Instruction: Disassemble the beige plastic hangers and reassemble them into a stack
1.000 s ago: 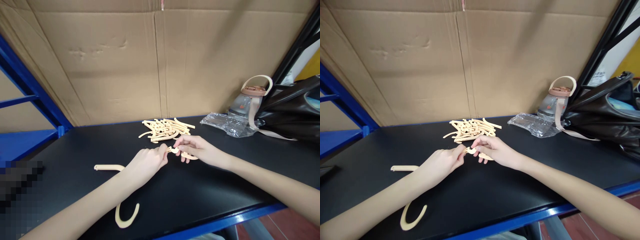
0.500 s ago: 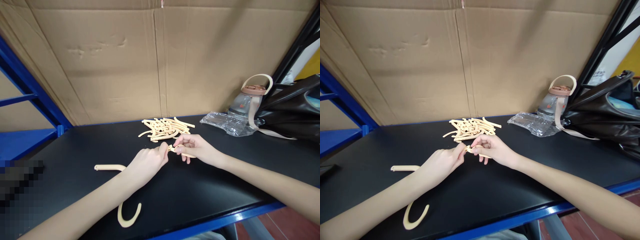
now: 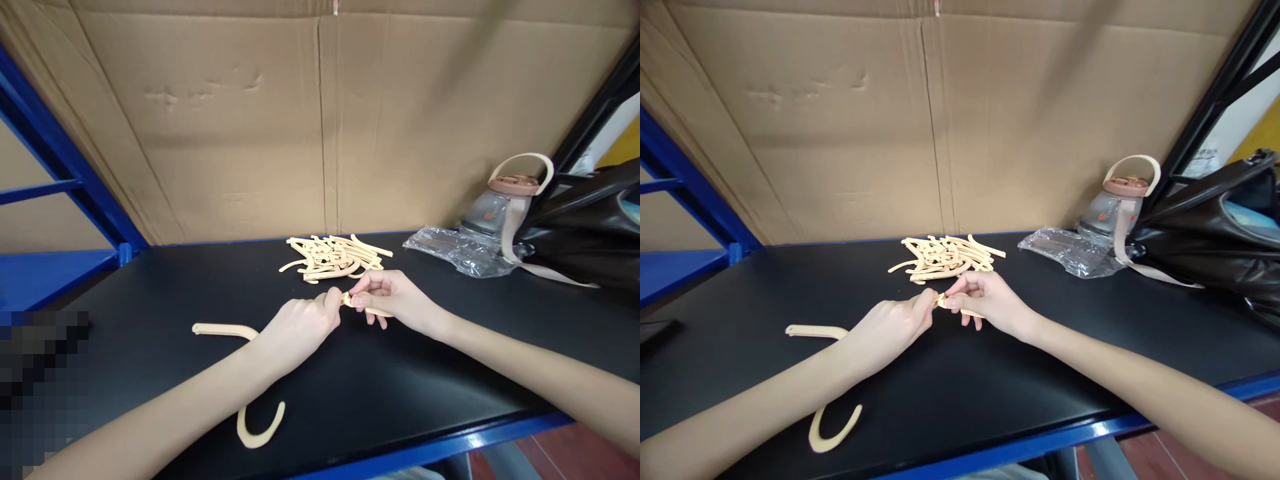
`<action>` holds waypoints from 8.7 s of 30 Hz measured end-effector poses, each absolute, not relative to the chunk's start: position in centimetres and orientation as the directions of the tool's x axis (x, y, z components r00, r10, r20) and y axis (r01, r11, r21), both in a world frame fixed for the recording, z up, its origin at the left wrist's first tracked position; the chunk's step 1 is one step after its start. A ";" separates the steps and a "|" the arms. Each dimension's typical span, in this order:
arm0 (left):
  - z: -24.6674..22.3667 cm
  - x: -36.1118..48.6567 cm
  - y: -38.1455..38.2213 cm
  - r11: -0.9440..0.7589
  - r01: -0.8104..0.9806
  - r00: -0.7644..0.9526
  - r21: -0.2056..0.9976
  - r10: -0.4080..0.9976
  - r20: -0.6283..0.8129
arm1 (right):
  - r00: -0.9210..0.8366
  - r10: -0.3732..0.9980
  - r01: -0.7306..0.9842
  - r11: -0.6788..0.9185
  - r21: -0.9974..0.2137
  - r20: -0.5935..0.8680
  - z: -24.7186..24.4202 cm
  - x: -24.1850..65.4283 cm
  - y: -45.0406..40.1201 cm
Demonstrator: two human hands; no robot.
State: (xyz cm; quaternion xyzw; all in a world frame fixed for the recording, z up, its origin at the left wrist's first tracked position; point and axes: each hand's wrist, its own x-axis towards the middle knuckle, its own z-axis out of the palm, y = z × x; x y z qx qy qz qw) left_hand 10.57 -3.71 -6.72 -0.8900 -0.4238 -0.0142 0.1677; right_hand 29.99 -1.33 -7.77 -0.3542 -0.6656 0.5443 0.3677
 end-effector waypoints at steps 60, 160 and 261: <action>-7.6 10.9 -3.7 -0.606 0.712 0.687 -0.356 0.706 0.172 | -0.551 0.831 0.420 0.202 -0.885 -0.072 -6.7 31.2 -1.0; -7.1 10.7 -5.0 -0.833 0.272 0.928 -0.481 0.096 0.359 | -0.572 0.810 0.103 0.228 -0.968 0.130 -5.8 30.0 -3.3; -7.3 10.6 -3.8 -0.762 0.491 0.871 -0.423 0.427 0.242 | -0.214 0.763 0.788 0.504 -0.353 0.611 -1.7 33.7 4.9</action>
